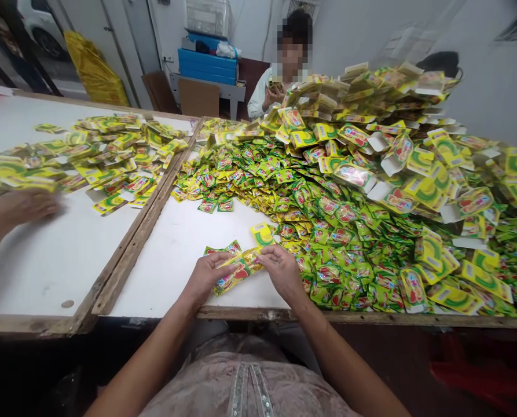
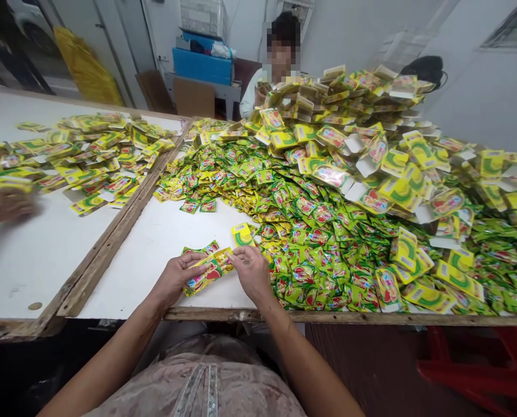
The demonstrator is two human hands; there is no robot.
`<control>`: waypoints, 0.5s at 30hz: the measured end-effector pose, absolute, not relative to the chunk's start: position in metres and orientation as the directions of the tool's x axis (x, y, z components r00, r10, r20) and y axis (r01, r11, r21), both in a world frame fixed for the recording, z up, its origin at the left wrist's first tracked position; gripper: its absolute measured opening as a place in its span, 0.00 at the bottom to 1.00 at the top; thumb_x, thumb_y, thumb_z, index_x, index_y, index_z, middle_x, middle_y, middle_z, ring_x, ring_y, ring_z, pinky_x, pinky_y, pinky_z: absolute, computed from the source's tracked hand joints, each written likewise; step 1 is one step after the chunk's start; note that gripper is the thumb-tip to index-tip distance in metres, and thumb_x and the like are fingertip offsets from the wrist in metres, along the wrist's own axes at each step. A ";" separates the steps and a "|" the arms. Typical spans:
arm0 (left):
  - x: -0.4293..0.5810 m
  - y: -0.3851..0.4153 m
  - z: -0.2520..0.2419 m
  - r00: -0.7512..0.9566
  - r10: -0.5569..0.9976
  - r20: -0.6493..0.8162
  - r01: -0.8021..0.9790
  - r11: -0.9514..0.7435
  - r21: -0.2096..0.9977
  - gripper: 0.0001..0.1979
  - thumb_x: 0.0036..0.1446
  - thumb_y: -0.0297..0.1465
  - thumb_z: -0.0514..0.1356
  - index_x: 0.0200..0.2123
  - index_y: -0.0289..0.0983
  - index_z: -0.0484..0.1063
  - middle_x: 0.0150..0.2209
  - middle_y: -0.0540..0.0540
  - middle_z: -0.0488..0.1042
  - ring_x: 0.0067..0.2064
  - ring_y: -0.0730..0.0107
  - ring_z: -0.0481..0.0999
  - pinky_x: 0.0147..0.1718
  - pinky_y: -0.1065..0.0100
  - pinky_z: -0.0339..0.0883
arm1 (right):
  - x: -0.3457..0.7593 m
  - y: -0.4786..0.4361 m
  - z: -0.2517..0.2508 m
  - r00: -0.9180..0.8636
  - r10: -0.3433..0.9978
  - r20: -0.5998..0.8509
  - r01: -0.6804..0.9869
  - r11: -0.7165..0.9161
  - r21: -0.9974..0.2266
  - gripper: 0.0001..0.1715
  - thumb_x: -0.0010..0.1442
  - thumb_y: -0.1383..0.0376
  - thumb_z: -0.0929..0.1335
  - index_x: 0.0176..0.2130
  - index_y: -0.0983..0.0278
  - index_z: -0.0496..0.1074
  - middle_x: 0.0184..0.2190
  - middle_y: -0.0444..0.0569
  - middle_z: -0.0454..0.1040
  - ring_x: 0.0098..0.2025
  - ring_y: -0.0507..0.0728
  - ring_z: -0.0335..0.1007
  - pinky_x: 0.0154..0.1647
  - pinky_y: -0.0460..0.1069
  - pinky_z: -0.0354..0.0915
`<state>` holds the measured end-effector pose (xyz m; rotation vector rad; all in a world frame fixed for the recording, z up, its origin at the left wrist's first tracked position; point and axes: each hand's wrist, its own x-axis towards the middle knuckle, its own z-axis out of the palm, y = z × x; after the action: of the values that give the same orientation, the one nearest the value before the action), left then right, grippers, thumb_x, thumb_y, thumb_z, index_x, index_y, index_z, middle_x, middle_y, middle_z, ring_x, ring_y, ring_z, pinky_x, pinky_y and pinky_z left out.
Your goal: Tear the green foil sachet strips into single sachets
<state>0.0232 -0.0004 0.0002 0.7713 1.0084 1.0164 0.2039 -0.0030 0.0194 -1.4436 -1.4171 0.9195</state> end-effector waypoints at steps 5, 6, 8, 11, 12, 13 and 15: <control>0.023 -0.003 0.002 0.195 0.925 -0.326 -0.344 0.376 0.861 0.18 0.32 0.34 0.72 0.31 0.34 0.77 0.28 0.47 0.79 0.30 0.67 0.77 0.35 0.66 0.70 | 0.192 -0.009 0.014 -0.025 1.000 0.014 0.307 0.021 -0.951 0.12 0.53 0.57 0.67 0.29 0.63 0.74 0.34 0.49 0.75 0.40 0.57 0.72 0.44 0.52 0.66; 0.022 -0.003 0.003 0.196 0.923 -0.332 -0.358 0.383 0.852 0.18 0.33 0.33 0.72 0.30 0.34 0.77 0.28 0.47 0.79 0.30 0.67 0.77 0.34 0.67 0.70 | 0.189 -0.012 0.015 -0.044 0.999 0.012 0.313 0.025 -0.950 0.13 0.54 0.56 0.66 0.30 0.62 0.74 0.35 0.50 0.76 0.45 0.59 0.70 0.47 0.53 0.64; 0.021 -0.005 0.003 0.189 0.922 -0.337 -0.381 0.385 0.841 0.17 0.32 0.33 0.72 0.30 0.33 0.77 0.27 0.47 0.79 0.29 0.67 0.77 0.33 0.67 0.70 | 0.184 -0.018 0.017 -0.090 0.996 0.016 0.341 0.046 -0.939 0.13 0.56 0.56 0.65 0.31 0.61 0.75 0.34 0.49 0.76 0.51 0.60 0.66 0.54 0.55 0.59; 0.022 -0.007 0.006 0.174 0.920 -0.350 -0.389 0.391 0.834 0.18 0.33 0.34 0.72 0.30 0.33 0.76 0.26 0.46 0.78 0.28 0.66 0.76 0.31 0.67 0.69 | 0.175 -0.023 0.018 -0.162 0.987 0.020 0.403 0.084 -0.911 0.10 0.54 0.58 0.68 0.32 0.61 0.75 0.28 0.43 0.76 0.41 0.57 0.70 0.60 0.59 0.51; 0.023 -0.007 0.007 0.172 0.919 -0.355 -0.390 0.394 0.832 0.18 0.33 0.35 0.72 0.30 0.33 0.75 0.27 0.46 0.78 0.28 0.66 0.76 0.30 0.67 0.69 | 0.173 -0.023 0.018 -0.176 0.984 0.024 0.418 0.096 -0.903 0.09 0.53 0.59 0.68 0.31 0.60 0.75 0.26 0.42 0.75 0.38 0.56 0.70 0.61 0.59 0.50; 0.024 -0.007 0.009 0.179 0.917 -0.356 -0.388 0.399 0.831 0.19 0.34 0.36 0.71 0.31 0.33 0.75 0.27 0.45 0.78 0.28 0.66 0.76 0.30 0.67 0.69 | 0.170 -0.023 0.017 -0.184 0.983 0.027 0.423 0.104 -0.900 0.08 0.54 0.60 0.68 0.30 0.60 0.75 0.25 0.41 0.75 0.37 0.55 0.70 0.60 0.59 0.51; 0.024 -0.007 0.014 0.226 0.911 -0.344 -0.369 0.407 0.836 0.21 0.35 0.37 0.71 0.33 0.33 0.74 0.29 0.44 0.79 0.30 0.65 0.77 0.31 0.67 0.69 | 0.167 -0.020 0.016 -0.181 0.983 0.031 0.404 0.103 -0.909 0.08 0.54 0.61 0.67 0.30 0.60 0.75 0.27 0.42 0.75 0.37 0.55 0.70 0.55 0.57 0.58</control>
<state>0.0241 -0.0069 0.0139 0.6915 0.9601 0.9866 0.1666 -0.0196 0.0158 -1.3737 -1.6839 1.0519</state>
